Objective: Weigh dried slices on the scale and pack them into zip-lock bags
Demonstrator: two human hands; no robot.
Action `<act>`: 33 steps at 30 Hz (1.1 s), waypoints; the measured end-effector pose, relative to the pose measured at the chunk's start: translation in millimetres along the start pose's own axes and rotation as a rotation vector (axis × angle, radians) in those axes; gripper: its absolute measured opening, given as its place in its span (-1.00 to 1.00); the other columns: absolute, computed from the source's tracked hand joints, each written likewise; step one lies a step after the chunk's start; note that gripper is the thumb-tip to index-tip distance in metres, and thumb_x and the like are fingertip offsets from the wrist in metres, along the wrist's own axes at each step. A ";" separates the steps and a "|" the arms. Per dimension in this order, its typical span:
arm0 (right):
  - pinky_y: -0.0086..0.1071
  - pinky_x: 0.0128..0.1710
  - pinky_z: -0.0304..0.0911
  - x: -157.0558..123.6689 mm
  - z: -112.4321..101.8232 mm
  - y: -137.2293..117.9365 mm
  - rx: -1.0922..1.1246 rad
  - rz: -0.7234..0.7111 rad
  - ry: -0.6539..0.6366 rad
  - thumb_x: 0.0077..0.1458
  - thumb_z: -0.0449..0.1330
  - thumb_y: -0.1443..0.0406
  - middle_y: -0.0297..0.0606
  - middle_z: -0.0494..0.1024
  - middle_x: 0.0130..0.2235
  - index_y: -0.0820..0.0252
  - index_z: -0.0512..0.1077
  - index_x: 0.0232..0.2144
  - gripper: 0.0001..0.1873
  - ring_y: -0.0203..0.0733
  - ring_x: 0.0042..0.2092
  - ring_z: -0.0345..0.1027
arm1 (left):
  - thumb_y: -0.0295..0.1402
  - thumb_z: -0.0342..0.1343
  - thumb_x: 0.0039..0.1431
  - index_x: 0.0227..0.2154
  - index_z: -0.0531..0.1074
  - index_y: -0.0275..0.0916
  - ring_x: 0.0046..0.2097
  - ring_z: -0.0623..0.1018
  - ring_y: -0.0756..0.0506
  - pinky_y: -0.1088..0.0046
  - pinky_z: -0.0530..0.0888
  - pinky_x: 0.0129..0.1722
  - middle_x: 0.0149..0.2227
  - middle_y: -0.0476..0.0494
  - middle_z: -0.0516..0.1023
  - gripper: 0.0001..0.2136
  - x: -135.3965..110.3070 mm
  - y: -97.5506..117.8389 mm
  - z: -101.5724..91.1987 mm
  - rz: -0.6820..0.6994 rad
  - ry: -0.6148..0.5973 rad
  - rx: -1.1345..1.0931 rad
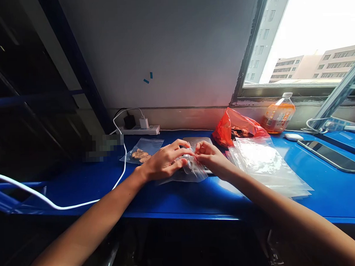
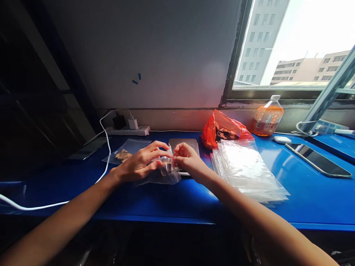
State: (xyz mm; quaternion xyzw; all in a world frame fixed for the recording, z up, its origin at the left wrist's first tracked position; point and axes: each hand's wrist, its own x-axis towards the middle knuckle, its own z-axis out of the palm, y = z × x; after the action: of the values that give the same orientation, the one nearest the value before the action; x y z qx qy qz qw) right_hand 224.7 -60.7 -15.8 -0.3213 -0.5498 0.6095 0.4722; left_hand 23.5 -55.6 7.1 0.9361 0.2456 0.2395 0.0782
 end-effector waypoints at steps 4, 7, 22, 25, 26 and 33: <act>-0.46 -0.49 0.12 -1.5 4.6 4.6 -0.058 -0.041 -0.044 -0.28 0.22 0.33 -0.53 0.32 -0.53 0.12 0.14 -0.48 -0.69 -0.39 -0.51 0.17 | -0.38 0.03 0.23 -0.14 0.39 -0.19 -0.08 0.46 -0.09 0.30 0.46 -0.02 0.02 -0.18 0.33 -0.84 2.7 3.7 9.9 -0.028 0.068 0.070; -0.44 -0.47 0.13 -3.8 7.8 8.9 -0.087 -0.087 -0.011 -0.25 0.19 0.34 -0.50 0.31 -0.50 0.13 0.14 -0.49 -0.73 -0.37 -0.48 0.17 | -0.39 0.10 0.18 -0.18 0.41 -0.19 -0.11 0.44 -0.09 0.30 0.47 -0.05 0.03 -0.17 0.31 -0.86 3.5 4.2 12.0 0.000 0.075 0.136; -0.44 -0.49 0.14 -1.8 16.1 18.7 -0.194 -0.281 0.127 -0.10 0.16 0.26 -0.46 0.22 -0.51 0.10 0.12 -0.48 -0.78 -0.33 -0.48 0.12 | -0.47 -0.06 0.29 -0.23 0.41 -0.22 -0.13 0.40 -0.11 0.32 0.39 -0.06 -0.09 -0.17 0.47 -0.85 2.3 7.5 9.6 0.076 0.149 0.321; -0.44 -0.45 0.14 -3.4 17.1 12.3 -0.116 -0.258 0.105 -0.14 0.19 0.28 -0.45 0.25 -0.49 0.12 0.14 -0.49 -0.76 -0.34 -0.45 0.14 | -0.46 -0.04 0.29 -0.25 0.42 -0.21 -0.12 0.39 -0.10 0.32 0.39 -0.04 -0.09 -0.17 0.45 -0.87 2.1 6.7 11.4 0.079 0.216 0.296; -0.44 -0.45 0.13 -3.6 17.5 10.6 -0.119 -0.257 0.094 -0.15 0.20 0.28 -0.45 0.25 -0.49 0.12 0.15 -0.49 -0.76 -0.35 -0.45 0.14 | -0.46 -0.04 0.29 -0.25 0.42 -0.21 -0.13 0.38 -0.10 0.33 0.39 -0.05 -0.11 -0.17 0.46 -0.86 2.5 6.9 11.7 0.079 0.225 0.290; -0.42 -0.49 0.07 3.8 11.9 12.6 -0.347 -0.302 0.245 -0.12 0.11 0.29 -0.44 0.22 -0.53 0.12 0.18 -0.52 -0.88 -0.33 -0.48 0.10 | -0.44 -0.02 0.29 -0.31 0.43 -0.21 -0.08 0.35 -0.13 0.29 0.32 0.03 -0.19 -0.10 0.53 -0.87 5.0 4.4 7.5 0.065 0.131 0.226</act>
State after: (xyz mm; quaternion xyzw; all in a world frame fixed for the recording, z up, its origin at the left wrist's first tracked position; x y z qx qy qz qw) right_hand 209.7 -60.9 -25.3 -0.3831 -0.6265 0.3853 0.5588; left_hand 32.8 -57.1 3.7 0.9287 0.2450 0.2734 -0.0519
